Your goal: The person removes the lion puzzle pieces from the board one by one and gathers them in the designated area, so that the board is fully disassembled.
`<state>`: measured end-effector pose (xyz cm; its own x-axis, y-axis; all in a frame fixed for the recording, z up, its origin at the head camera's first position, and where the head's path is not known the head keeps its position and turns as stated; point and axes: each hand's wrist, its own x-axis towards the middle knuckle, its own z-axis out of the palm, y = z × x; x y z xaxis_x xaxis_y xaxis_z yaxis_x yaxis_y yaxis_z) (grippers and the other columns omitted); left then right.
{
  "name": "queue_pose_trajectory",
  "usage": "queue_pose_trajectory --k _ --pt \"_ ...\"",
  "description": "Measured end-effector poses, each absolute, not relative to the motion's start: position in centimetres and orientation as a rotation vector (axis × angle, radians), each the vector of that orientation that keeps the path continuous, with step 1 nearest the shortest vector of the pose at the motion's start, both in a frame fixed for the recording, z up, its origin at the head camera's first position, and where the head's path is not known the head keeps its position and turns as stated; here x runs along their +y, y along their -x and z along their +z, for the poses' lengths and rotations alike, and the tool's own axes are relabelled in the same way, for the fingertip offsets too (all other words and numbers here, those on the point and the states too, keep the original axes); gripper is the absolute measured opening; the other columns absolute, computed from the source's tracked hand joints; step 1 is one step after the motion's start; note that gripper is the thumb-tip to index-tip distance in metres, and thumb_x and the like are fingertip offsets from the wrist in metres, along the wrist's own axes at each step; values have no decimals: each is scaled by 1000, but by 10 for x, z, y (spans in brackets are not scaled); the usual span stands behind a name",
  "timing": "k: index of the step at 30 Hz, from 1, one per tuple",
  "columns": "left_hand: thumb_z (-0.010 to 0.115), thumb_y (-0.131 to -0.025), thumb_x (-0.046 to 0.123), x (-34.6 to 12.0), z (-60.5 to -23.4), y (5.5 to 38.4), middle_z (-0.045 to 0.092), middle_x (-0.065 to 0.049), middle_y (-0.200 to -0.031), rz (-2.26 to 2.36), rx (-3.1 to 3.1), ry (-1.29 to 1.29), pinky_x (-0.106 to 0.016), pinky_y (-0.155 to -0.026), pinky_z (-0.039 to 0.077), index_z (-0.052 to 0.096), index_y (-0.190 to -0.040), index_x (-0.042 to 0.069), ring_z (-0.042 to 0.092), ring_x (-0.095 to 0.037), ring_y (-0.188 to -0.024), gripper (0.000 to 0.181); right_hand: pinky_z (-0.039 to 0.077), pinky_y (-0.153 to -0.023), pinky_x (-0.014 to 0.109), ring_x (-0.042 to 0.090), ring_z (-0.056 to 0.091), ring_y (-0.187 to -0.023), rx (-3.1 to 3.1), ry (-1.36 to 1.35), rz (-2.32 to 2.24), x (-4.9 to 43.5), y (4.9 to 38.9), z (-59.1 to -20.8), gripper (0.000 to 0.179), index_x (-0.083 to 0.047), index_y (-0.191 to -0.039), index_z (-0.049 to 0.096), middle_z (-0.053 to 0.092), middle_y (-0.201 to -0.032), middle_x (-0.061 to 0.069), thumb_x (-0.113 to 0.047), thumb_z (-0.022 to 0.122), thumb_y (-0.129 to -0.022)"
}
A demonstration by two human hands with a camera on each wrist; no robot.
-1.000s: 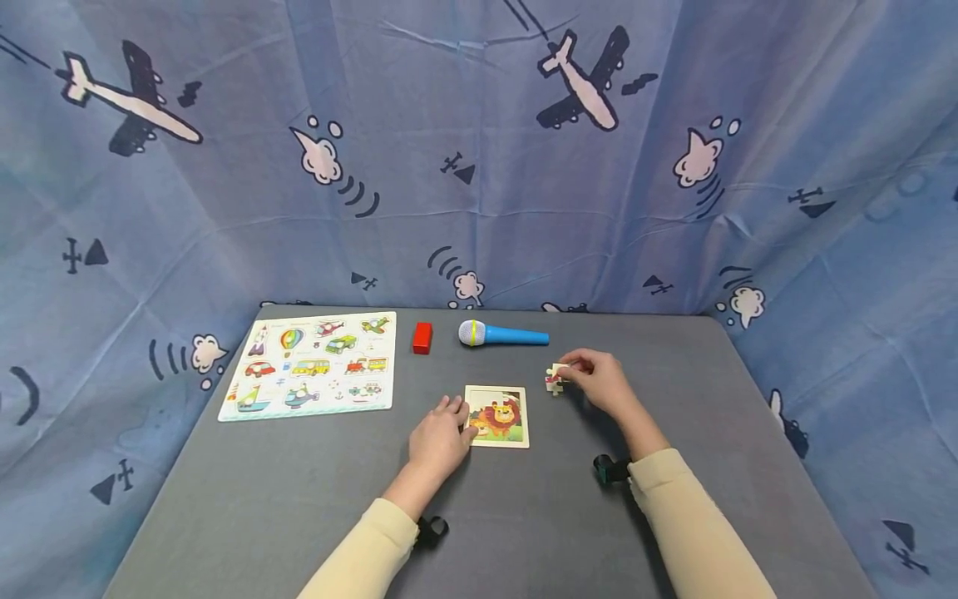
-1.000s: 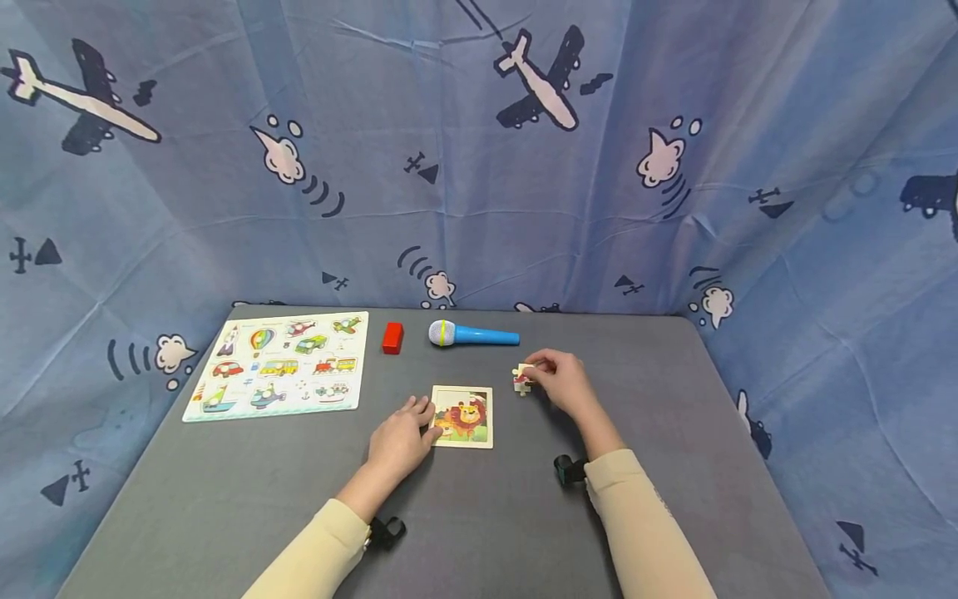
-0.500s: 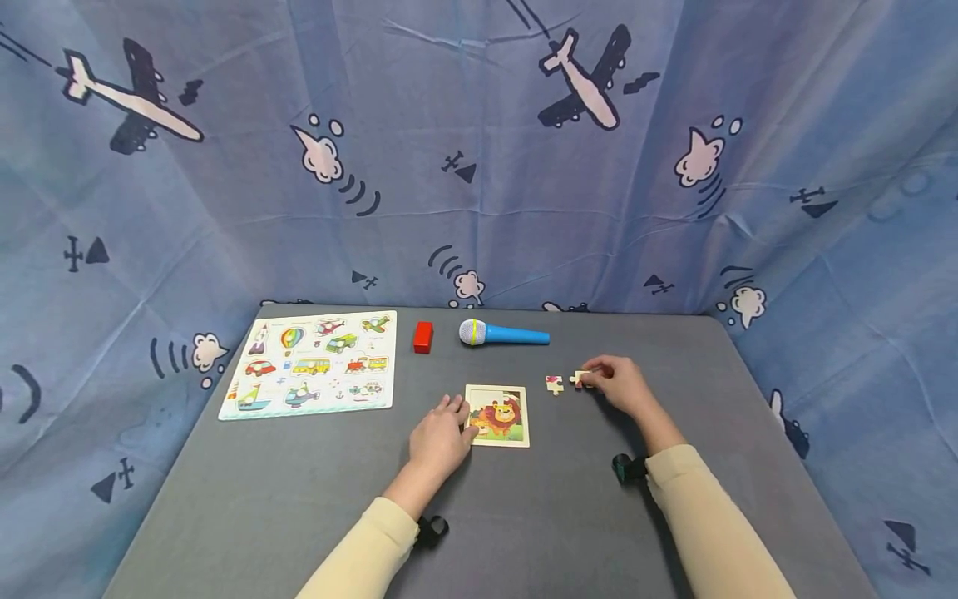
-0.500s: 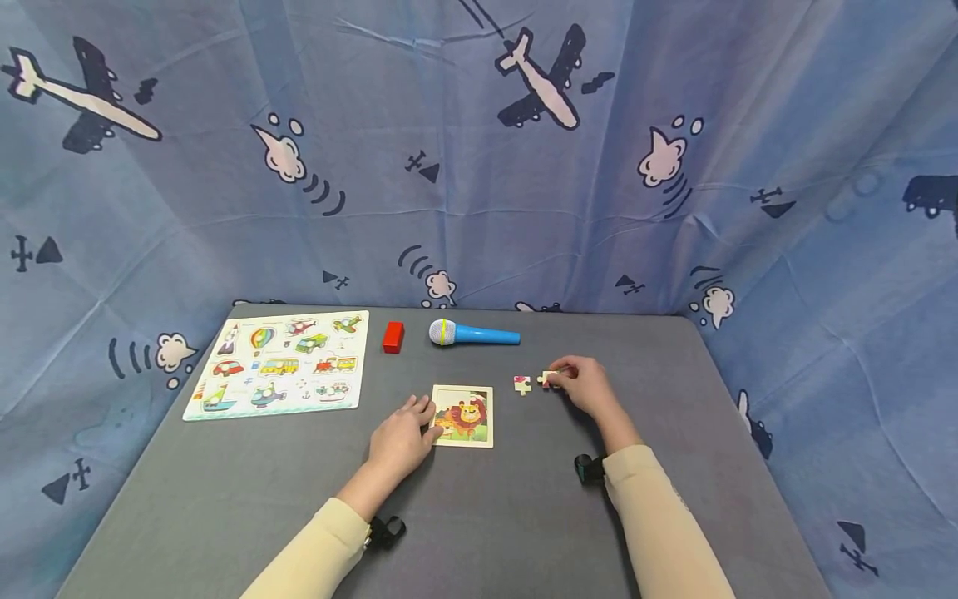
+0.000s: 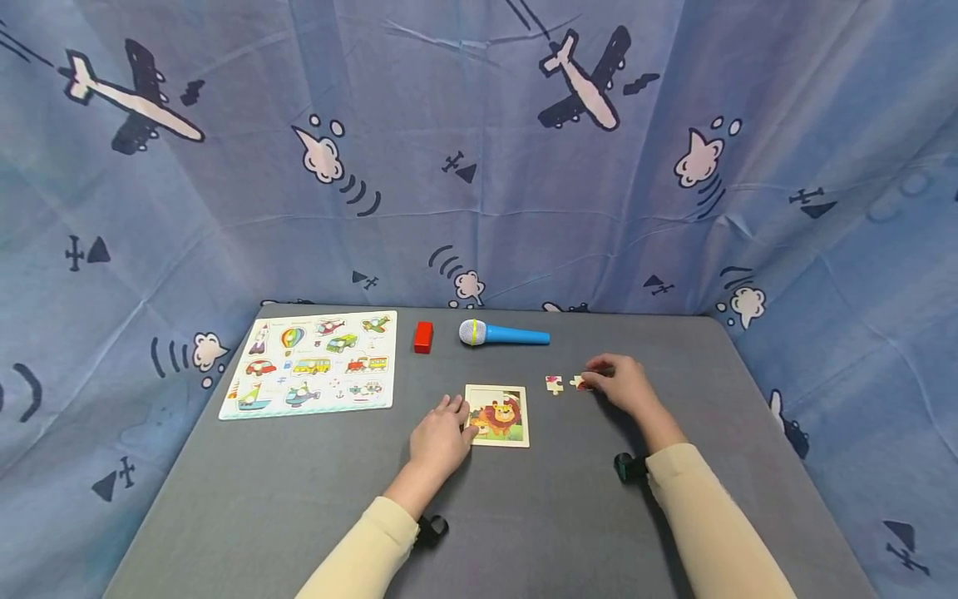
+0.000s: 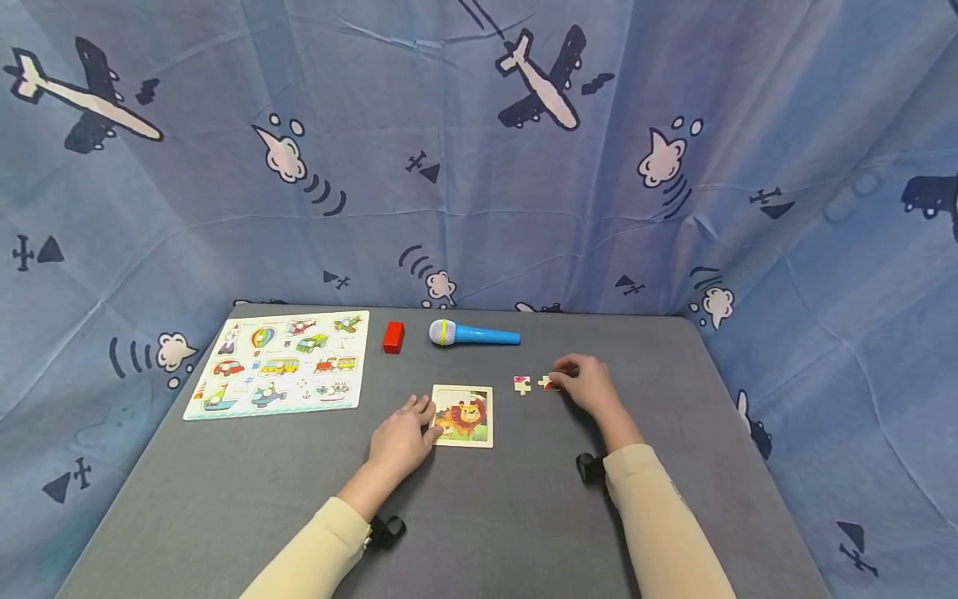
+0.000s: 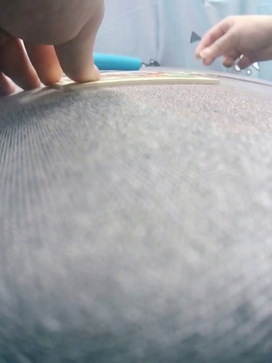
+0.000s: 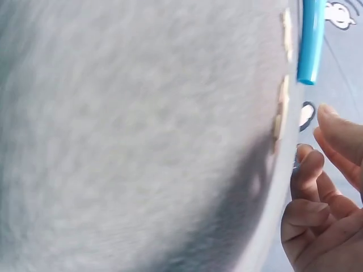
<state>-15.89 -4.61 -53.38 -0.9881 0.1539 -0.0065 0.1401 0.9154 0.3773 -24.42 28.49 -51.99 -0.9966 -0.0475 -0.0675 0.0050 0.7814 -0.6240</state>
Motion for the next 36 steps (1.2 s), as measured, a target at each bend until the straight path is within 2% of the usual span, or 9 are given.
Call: queue_pose_trajectory --k 4,7,12,23,36 --pt "70 -94 37 -46 -534 159 59 -3 -146 591 3039 -233 -49 -106 49 65 -137 15 50 -26 -140 49 56 -74 40 30 67 -98 2889 43 -1052 276 240 -510 30 -5 -118 71 71 -115 15 -27 69 -98" --pt "70 -94 37 -46 -535 159 58 -3 -146 592 3035 -234 -48 -108 48 65 -138 14 49 -25 -141 50 55 -68 35 25 69 -89 2911 86 -1078 267 237 -505 29 -6 -118 72 73 -111 13 -27 70 -97" --pt "70 -94 37 -46 -534 159 59 -4 -146 590 3036 -243 -48 -108 48 65 -138 14 50 -25 -141 50 55 -67 35 21 68 -79 2935 155 -1120 248 232 -500 27 -4 -115 73 74 -104 11 -22 72 -95" --pt "69 -95 37 -45 -534 159 57 -3 -148 591 3020 -231 -47 -111 45 64 -139 14 47 -24 -143 50 53 -67 32 18 64 -78 2925 260 -1192 209 218 -497 24 -5 -112 74 75 -100 8 -19 75 -92" --pt "70 -94 37 -49 -535 160 57 -4 -148 598 3014 -260 -46 -112 44 64 -139 14 47 -24 -143 51 50 -64 29 15 60 -77 2816 249 -1181 174 213 -507 24 -9 -112 75 74 -102 4 -22 75 -92"
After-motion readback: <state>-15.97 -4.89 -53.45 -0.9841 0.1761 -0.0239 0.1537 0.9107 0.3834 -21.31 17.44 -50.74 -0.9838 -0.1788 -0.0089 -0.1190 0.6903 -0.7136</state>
